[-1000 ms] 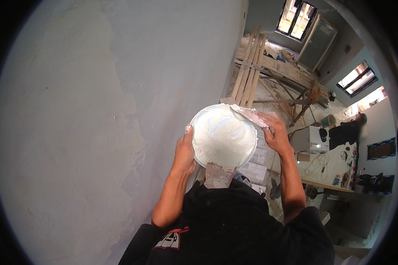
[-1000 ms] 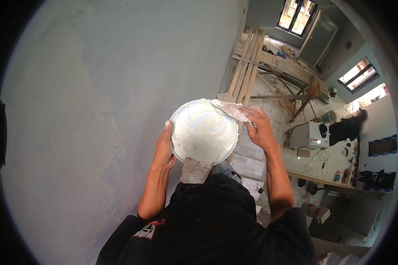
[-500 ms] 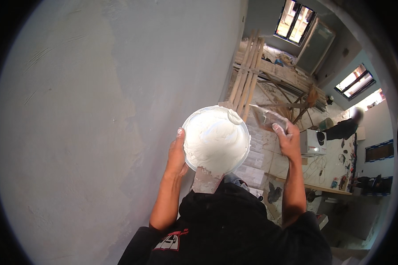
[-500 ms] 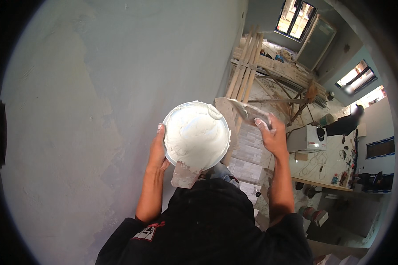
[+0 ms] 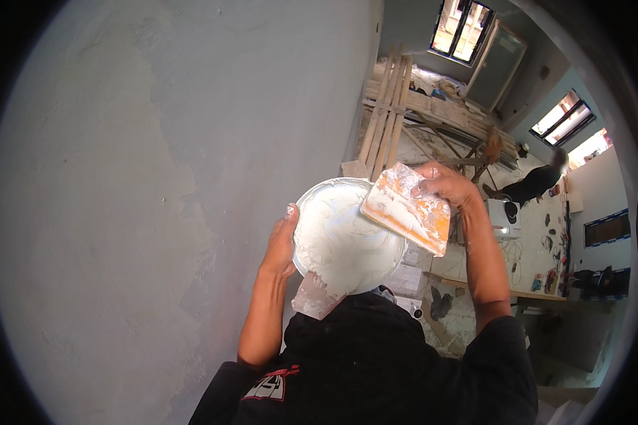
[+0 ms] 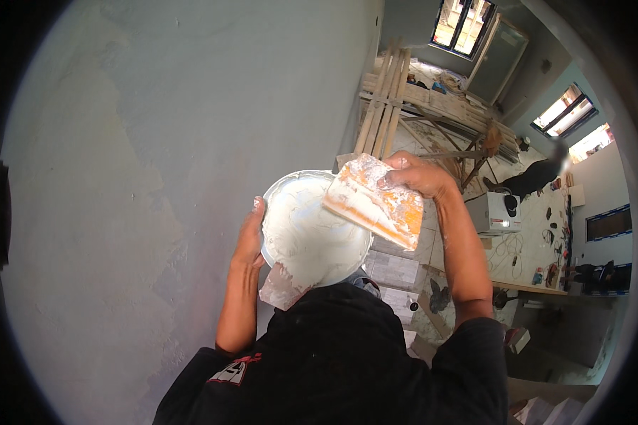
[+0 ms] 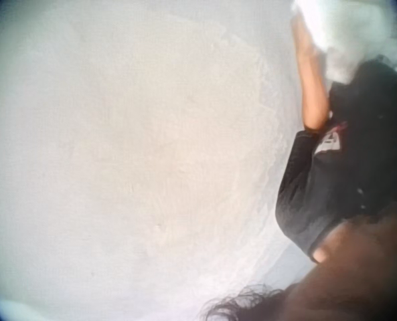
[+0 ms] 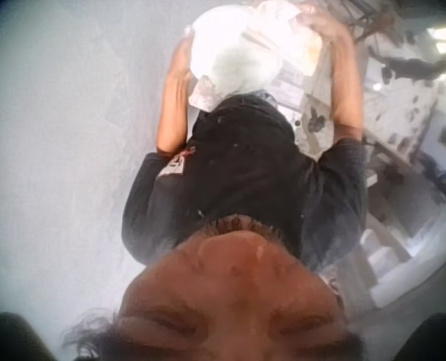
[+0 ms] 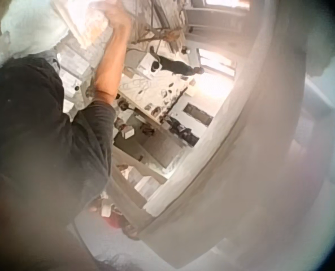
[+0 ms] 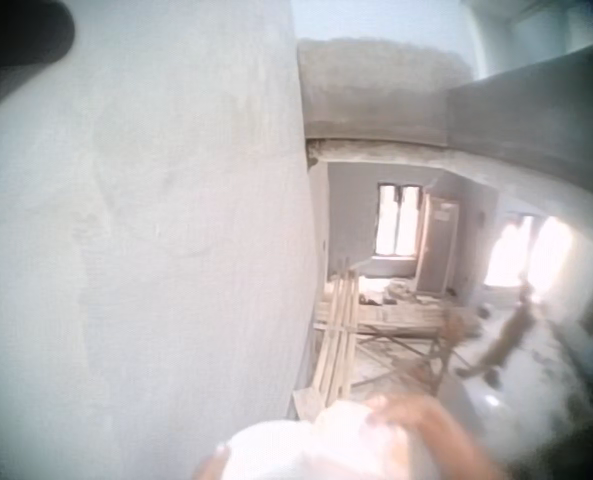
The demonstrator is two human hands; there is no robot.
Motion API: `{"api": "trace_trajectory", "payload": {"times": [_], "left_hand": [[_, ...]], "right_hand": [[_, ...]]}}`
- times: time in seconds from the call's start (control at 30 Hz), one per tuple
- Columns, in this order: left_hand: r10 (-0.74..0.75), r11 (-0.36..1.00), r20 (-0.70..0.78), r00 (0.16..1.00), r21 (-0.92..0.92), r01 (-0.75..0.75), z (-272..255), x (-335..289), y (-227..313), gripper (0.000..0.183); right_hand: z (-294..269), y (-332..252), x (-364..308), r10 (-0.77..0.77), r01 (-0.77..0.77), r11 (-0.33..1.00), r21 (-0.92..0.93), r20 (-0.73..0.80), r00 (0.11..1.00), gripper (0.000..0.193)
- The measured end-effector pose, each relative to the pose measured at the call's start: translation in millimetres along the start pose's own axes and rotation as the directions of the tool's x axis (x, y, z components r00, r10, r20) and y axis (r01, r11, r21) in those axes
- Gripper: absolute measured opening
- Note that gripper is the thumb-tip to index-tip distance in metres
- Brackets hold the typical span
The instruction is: The person scoops white plaster from a bucket with a trowel and applies it to a gray wall, smoothing the surface in repeated strokes. The person works on a single wall section while another worker is visible in the background.
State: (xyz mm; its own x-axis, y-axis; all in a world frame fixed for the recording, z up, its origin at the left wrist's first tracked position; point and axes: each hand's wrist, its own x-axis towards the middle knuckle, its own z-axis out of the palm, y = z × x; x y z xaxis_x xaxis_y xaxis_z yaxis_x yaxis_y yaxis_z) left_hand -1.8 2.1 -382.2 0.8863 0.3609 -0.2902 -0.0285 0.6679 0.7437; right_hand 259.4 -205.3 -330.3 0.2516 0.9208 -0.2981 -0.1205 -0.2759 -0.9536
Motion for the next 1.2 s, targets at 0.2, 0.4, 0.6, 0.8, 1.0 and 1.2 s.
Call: {"api": "trace_trajectory", "payload": {"times": [0.2,0.4,0.6,0.8,1.0,1.2], "left_hand": [[0.022,0.999,-0.005,1.0,0.049,-0.022,-8.3,0.1,-5.0,0.058],[0.019,1.0,-0.014,1.0,0.018,-0.019,-19.7,4.3,-11.8,0.056],[0.032,0.999,-0.069,0.997,0.022,-0.031,-27.3,4.1,-19.7,0.055],[0.074,0.994,-0.134,0.988,0.087,-0.063,-23.7,-3.6,-18.6,0.053],[0.122,0.948,-0.209,0.97,0.314,-0.052,-11.4,-13.5,-4.3,0.05],[0.128,0.9,-0.172,0.977,0.433,-0.042,-9.4,-11.2,-0.4,0.048]], "right_hand": [[-12.7,-3.7,0.5,0.095,-0.088,0.984,-0.156,0.033,0.995,0.033],[-17.0,7.6,-11.7,0.083,-0.092,0.991,-0.093,-0.095,0.992,0.034],[-33.5,30.1,-30.5,0.054,-0.097,0.985,-0.142,-0.284,0.957,0.034],[4.7,17.3,-57.4,-0.223,0.107,0.961,-0.255,-0.481,0.848,0.028],[54.9,-20.6,-66.1,-0.472,0.067,0.631,-0.773,-0.315,0.823,0.024],[82.5,-20.1,-43.6,-0.527,0.094,0.31,-0.946,-0.088,0.845,0.025]]}}
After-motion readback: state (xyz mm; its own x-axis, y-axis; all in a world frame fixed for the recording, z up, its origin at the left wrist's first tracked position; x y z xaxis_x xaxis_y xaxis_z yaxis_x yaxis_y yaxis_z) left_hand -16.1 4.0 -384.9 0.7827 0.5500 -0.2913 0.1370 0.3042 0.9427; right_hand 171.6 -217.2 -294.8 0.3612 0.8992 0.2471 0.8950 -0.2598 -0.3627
